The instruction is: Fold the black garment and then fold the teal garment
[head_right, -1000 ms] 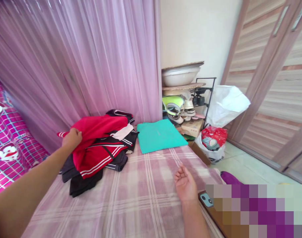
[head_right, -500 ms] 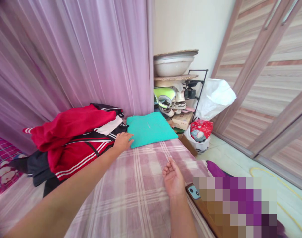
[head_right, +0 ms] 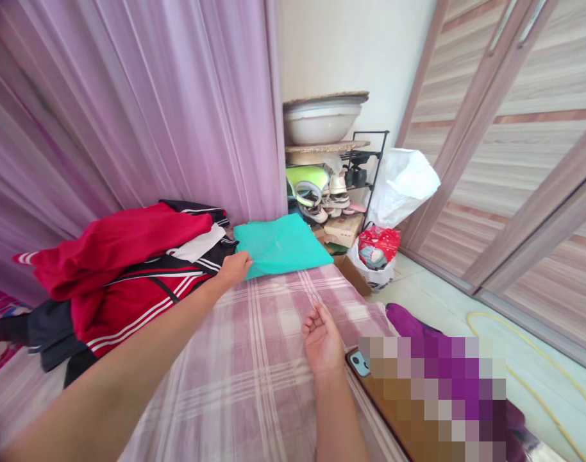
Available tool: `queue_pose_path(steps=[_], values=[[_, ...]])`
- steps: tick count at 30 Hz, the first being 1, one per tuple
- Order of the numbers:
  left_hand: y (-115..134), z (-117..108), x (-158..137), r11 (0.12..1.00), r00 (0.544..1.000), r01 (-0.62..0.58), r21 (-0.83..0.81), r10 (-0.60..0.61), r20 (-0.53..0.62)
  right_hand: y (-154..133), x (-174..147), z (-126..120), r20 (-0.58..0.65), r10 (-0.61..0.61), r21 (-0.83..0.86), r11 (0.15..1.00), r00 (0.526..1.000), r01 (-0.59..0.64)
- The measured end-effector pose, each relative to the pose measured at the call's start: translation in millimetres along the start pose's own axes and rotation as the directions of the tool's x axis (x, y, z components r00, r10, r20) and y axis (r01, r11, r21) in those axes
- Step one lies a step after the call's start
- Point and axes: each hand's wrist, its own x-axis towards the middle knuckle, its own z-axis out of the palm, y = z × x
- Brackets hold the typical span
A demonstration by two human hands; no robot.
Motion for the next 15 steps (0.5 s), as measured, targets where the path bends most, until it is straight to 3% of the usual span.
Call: queue_pose_path(steps=[4, 7, 10, 13, 15], values=[[-20, -48, -34, 0.993, 0.995, -0.102, -0.059, 0.101, -0.016, -6, -2, 2, -0.020, 0.028, 0.088, 0.996, 0.999, -0.026], [-44, -77, -75, 0.976, 0.972, -0.196, -0.099, 0.207, 0.111, -16, -4, 0, -0.022, -0.003, 0.161, 0.987, 1.000, 0.007], [-66, -88, -121, 0.943, 0.831, -0.262, -0.204, 0.328, 0.449, -28, -6, -5, -0.005, -0.065, 0.220, 0.973, 0.998, 0.064], [-73, -89, -156, 0.963, 0.718, -0.220, -0.156, 0.268, 0.643, -35, -7, -9, 0.014, -0.077, 0.242, 0.968, 0.997, 0.071], [-68, -89, -164, 0.973, 0.612, -0.200, -0.120, 0.219, 0.760, -35, -7, -10, 0.028, -0.064, 0.233, 0.971, 0.998, 0.056]])
